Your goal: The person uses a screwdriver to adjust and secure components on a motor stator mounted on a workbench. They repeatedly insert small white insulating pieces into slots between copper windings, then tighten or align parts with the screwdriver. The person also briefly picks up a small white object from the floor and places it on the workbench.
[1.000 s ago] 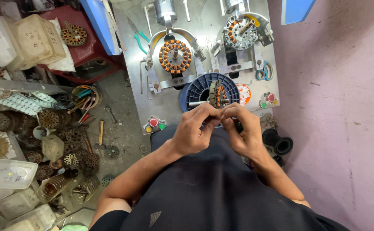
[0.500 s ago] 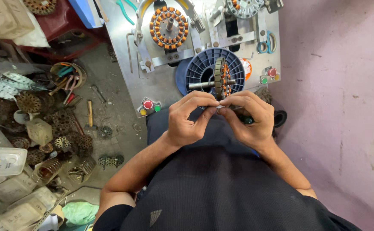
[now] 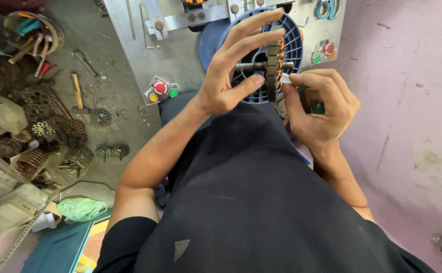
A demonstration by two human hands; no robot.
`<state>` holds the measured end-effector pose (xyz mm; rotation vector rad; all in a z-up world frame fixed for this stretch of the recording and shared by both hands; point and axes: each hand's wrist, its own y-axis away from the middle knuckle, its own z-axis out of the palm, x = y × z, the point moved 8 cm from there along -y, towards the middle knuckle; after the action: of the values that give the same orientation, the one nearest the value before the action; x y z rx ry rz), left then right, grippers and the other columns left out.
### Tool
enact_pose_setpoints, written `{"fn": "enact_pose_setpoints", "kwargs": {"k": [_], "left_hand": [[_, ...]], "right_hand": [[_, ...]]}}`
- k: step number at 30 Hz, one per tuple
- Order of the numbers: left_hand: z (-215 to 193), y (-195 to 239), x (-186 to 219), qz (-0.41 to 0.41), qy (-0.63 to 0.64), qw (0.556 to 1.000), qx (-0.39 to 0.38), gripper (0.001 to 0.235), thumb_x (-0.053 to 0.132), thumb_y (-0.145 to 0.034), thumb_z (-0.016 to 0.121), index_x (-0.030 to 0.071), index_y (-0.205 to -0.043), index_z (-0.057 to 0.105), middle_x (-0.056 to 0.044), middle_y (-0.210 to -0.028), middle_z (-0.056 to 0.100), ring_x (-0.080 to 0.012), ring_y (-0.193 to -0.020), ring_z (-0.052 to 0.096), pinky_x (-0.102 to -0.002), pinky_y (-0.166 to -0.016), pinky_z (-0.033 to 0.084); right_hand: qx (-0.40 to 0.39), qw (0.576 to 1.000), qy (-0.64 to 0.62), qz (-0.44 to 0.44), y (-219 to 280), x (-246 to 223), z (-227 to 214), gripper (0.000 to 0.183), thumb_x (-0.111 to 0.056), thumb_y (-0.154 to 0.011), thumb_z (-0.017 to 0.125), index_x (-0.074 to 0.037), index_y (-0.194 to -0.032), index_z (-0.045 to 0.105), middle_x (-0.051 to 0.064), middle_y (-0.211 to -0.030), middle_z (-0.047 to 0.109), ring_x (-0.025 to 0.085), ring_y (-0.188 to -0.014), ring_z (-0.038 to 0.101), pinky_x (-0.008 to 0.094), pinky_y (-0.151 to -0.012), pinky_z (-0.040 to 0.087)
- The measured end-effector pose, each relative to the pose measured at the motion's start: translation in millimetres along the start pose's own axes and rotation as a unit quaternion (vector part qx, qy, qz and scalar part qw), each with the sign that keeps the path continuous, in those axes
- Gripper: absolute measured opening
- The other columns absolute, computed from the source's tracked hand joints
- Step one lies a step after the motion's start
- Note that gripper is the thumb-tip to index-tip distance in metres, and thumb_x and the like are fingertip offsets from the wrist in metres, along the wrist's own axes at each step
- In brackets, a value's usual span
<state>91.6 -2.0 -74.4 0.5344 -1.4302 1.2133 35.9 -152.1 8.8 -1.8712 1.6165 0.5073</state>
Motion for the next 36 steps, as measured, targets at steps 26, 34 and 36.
{"fn": "enact_pose_setpoints", "kwargs": {"k": [26, 34, 36], "left_hand": [[-3.1, -5.4, -37.8, 0.004, 0.09, 0.992, -0.087, 0.036, -0.003, -0.1, 0.082, 0.009, -0.133, 0.072, -0.005, -0.143, 0.063, -0.0259, -0.151, 0.047, -0.038, -0.129, 0.045], [-5.3, -5.6, -39.3, 0.01, 0.097, 0.992, -0.084, 0.037, 0.0, -0.101, 0.082, 0.009, -0.135, 0.071, -0.007, -0.143, 0.063, -0.0268, -0.15, 0.048, -0.039, -0.129, 0.044], [-6.2, -5.0, -37.6, 0.013, 0.102, 0.99, -0.092, 0.038, 0.0, -0.101, 0.082, 0.009, -0.137, 0.07, -0.007, -0.144, 0.063, -0.0271, -0.15, 0.048, -0.039, -0.13, 0.043]], "right_hand": [[-0.076, 0.982, 0.146, -0.091, -22.3, -22.1, 18.4, 0.021, 0.01, -0.09, 0.081, -0.004, -0.103, 0.07, 0.006, -0.095, 0.067, 0.016, -0.075, 0.067, 0.027, -0.065, 0.053], [-0.196, 0.978, 0.045, 0.046, -52.6, -2.8, 17.8, 0.015, 0.009, -0.084, 0.083, 0.003, -0.095, 0.073, 0.012, -0.098, 0.073, 0.014, -0.068, 0.063, 0.027, -0.06, 0.048], [-0.234, 0.97, -0.005, 0.062, -58.7, 2.8, 15.9, 0.016, 0.01, -0.086, 0.081, 0.004, -0.099, 0.074, 0.013, -0.099, 0.073, 0.013, -0.074, 0.064, 0.025, -0.063, 0.049]]}}
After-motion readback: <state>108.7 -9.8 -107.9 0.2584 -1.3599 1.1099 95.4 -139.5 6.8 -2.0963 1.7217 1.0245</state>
